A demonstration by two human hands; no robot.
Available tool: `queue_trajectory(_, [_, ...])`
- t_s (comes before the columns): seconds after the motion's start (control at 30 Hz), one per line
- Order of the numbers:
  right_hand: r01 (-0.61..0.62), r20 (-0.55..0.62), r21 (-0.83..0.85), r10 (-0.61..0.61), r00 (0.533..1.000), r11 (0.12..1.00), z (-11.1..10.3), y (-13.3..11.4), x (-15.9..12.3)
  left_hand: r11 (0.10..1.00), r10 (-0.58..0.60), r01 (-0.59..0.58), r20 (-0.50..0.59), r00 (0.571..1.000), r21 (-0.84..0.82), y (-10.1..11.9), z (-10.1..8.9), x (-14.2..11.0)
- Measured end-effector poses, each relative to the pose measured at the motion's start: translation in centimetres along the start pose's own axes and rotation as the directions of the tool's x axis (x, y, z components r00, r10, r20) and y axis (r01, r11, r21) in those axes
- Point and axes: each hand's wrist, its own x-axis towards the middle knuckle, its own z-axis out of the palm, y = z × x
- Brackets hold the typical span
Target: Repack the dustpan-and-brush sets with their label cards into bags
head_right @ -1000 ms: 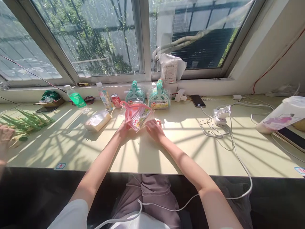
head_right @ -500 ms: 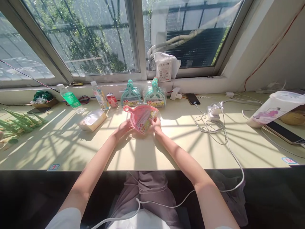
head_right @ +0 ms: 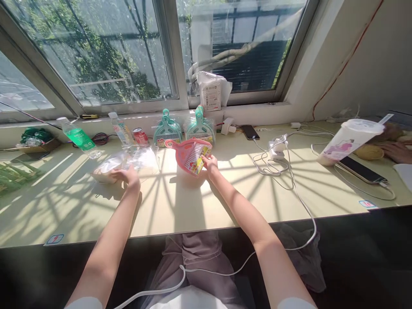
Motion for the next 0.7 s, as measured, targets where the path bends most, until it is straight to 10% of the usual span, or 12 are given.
queue_trajectory(0.1, [0.006, 0.008, 0.04, -0.007, 1.0, 0.999, 0.7, 0.3, -0.5, 0.93, 0.257, -0.191, -0.188, 0.948, 0.313, 1.0, 2.0, -2.2])
queue_trajectory(0.2, [-0.012, 0.027, 0.046, 0.011, 1.0, 0.999, 1.3, 0.7, -1.0, 0.899, 0.389, -0.41, 0.152, 0.909, 0.155, 1.3, 4.3, -4.3])
queue_trajectory(0.4, [0.013, 0.123, -0.068, -0.004, 0.992, 0.998, 1.8, 1.4, -0.9, 0.929, -0.071, 0.295, 0.673, 0.736, -0.225, 0.0, 7.8, -6.3])
queue_trajectory(0.53, [0.009, 0.135, -0.178, 0.015, 0.991, 0.984, 1.4, 0.7, 0.0, 0.891, -0.171, 0.399, 0.655, 0.736, -0.216, -0.4, 8.1, -5.6])
queue_trajectory(0.7, [0.057, -0.269, -0.292, -0.139, 0.953, 0.955, -3.3, -2.1, 2.1, 0.87, -0.129, 0.37, 0.576, 0.807, -0.325, -0.4, 7.7, -4.9])
